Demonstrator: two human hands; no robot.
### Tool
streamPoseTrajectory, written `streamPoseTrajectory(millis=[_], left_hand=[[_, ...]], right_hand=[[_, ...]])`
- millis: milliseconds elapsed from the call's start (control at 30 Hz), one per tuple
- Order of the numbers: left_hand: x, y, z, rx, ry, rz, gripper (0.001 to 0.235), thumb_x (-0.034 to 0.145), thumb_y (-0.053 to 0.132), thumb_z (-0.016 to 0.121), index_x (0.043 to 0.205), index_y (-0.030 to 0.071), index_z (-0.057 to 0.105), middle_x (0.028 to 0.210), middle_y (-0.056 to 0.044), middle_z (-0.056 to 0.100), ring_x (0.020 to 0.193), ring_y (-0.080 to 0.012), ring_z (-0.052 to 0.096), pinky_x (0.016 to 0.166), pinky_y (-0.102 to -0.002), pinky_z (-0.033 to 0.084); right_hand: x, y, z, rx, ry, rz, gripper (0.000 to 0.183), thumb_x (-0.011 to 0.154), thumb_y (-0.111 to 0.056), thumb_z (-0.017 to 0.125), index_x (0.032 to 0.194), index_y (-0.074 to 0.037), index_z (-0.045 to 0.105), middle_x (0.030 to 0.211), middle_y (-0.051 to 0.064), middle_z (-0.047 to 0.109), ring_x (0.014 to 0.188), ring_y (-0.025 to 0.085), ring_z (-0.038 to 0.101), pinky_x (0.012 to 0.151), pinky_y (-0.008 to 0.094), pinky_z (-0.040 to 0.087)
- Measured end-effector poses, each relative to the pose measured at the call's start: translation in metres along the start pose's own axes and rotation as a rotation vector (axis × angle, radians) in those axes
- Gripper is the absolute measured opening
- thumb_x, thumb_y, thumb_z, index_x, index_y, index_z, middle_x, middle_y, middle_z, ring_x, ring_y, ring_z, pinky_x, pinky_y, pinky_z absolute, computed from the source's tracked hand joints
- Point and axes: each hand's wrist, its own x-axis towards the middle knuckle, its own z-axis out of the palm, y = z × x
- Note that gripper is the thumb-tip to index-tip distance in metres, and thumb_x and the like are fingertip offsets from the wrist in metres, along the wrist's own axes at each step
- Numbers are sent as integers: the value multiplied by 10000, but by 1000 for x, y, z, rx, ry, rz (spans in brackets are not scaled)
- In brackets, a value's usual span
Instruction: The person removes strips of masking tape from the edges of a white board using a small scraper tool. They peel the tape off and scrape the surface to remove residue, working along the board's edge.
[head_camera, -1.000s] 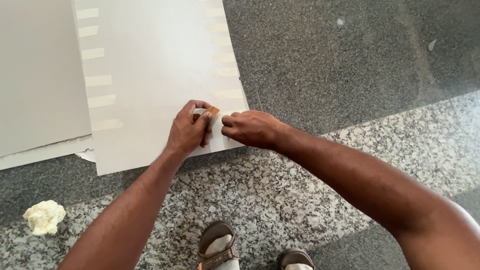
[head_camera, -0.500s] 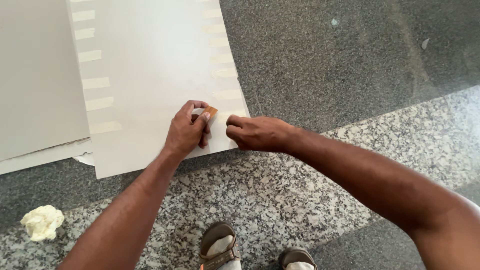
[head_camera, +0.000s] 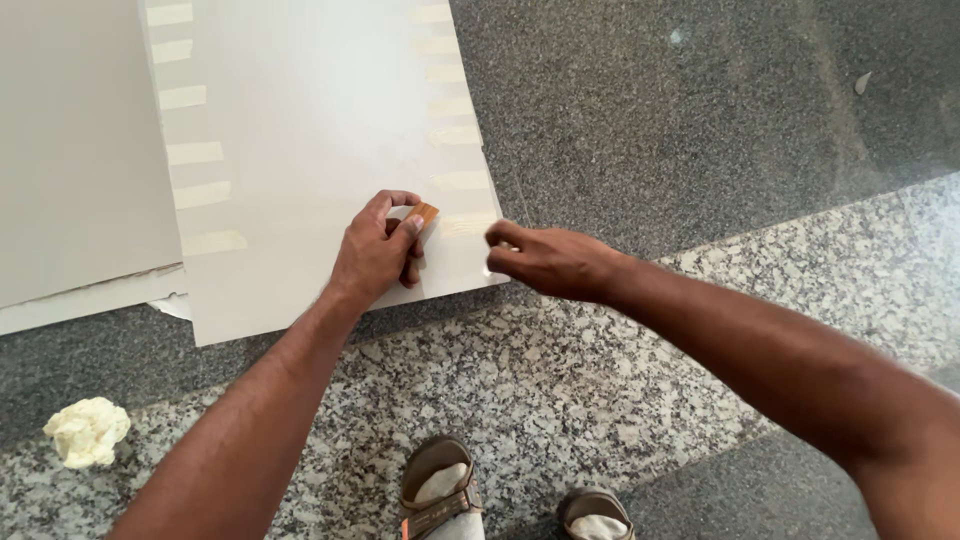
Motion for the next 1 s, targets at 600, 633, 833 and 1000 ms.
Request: streamPoseTrajectory(millis=[600, 633, 833, 1000], left_hand=[[-1, 3, 1, 30, -3, -4, 298, 1035, 192, 535, 1301, 60, 562, 715, -53, 646, 478, -116, 586, 430, -297, 523], [-1, 2, 0, 19, -5, 4, 292, 1035, 184, 534, 1297, 58, 564, 710, -57, 643, 475, -120, 585, 426, -302, 518], [2, -1, 2, 17, 8, 11, 279, 1026, 158, 540, 1285, 58, 571, 690, -61, 643, 461, -123, 593, 413, -307, 516], [5, -6, 3, 28, 20, 41, 320, 1018, 165, 554, 1314, 45, 566, 693, -70, 651, 448, -129, 597, 404, -311, 513]], right_hand=[[-49, 61, 29, -221, 23, -53, 133, 1008, -189, 638, 1124, -125, 629, 1011, 115, 595, 731, 163, 629, 547, 224, 616], [-43, 59, 36, -204, 25, -51, 158, 1009, -229, 639, 1127, -125, 632, 1002, 118, 594, 728, 161, 628, 559, 226, 614], [-6, 10, 97, 110, 6, 386, 291, 1031, -363, 577, 1254, -176, 593, 1081, 112, 617, 778, 205, 649, 625, 316, 654], [7, -11, 107, 590, -49, 729, 458, 1015, -427, 608, 1333, -112, 512, 1210, 129, 713, 932, 226, 702, 853, 413, 626]])
